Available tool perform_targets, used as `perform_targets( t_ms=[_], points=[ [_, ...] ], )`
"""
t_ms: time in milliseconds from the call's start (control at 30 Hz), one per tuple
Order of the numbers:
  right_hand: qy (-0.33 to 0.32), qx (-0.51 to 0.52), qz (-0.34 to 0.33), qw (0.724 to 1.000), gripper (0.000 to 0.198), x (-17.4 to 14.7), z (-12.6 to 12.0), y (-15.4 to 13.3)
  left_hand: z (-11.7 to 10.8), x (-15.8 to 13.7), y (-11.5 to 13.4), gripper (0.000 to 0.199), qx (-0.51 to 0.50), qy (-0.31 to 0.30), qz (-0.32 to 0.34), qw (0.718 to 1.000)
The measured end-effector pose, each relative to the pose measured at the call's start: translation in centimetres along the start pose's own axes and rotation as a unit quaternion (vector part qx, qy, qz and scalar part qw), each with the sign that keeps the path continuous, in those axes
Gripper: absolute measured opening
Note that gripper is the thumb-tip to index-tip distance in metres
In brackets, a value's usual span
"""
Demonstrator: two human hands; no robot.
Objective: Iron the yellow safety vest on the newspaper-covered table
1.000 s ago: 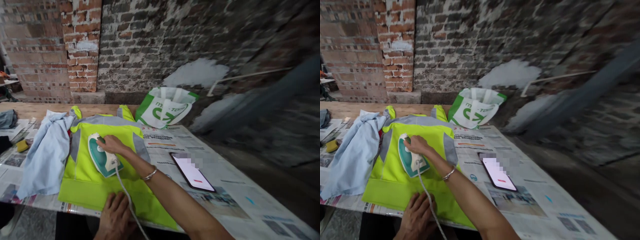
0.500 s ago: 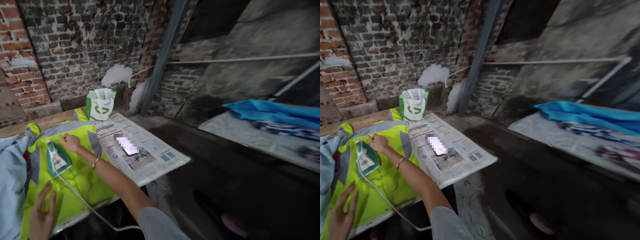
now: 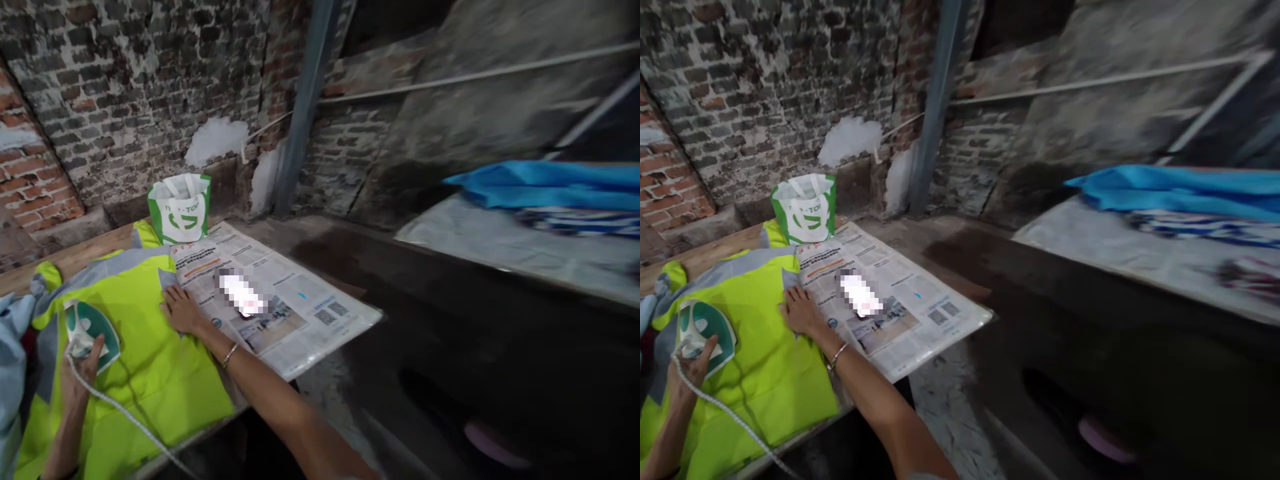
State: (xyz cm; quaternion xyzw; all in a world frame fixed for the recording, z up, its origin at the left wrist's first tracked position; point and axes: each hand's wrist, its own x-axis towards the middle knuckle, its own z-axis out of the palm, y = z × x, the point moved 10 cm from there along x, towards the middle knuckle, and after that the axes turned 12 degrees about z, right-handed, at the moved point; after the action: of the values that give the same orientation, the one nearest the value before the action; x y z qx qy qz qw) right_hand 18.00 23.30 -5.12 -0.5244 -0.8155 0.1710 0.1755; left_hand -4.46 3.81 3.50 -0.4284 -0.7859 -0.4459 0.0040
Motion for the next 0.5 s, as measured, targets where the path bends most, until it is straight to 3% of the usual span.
perform_targets(
  t_ms=[133, 233, 367, 500],
  points=[
    [0.001, 0.013, 0.006, 1.000, 0.057, 0.0, 0.5, 0.2, -0.2, -0.2, -0.4, 0.039, 0.012, 0.000, -0.025, 1.000],
    [0.008, 0.031, 0.003, 0.999, 0.057, -0.1, 0.4, 0.2, 0.7, -1.0, -0.6, 0.046, -0.027, -0.006, -0.023, 0.999],
    [0.021, 0.047, -0.003, 0.999, 0.056, -0.1, 0.2, 0.2, 3.7, -1.0, 0.4, 0.057, -0.085, -0.039, -0.001, 0.996],
    [0.023, 0.055, -0.009, 0.998, 0.055, 0.1, 0.1, 0.5, 7.7, 1.4, 2.9, 0.062, -0.126, -0.099, 0.032, 0.987]
  ],
)
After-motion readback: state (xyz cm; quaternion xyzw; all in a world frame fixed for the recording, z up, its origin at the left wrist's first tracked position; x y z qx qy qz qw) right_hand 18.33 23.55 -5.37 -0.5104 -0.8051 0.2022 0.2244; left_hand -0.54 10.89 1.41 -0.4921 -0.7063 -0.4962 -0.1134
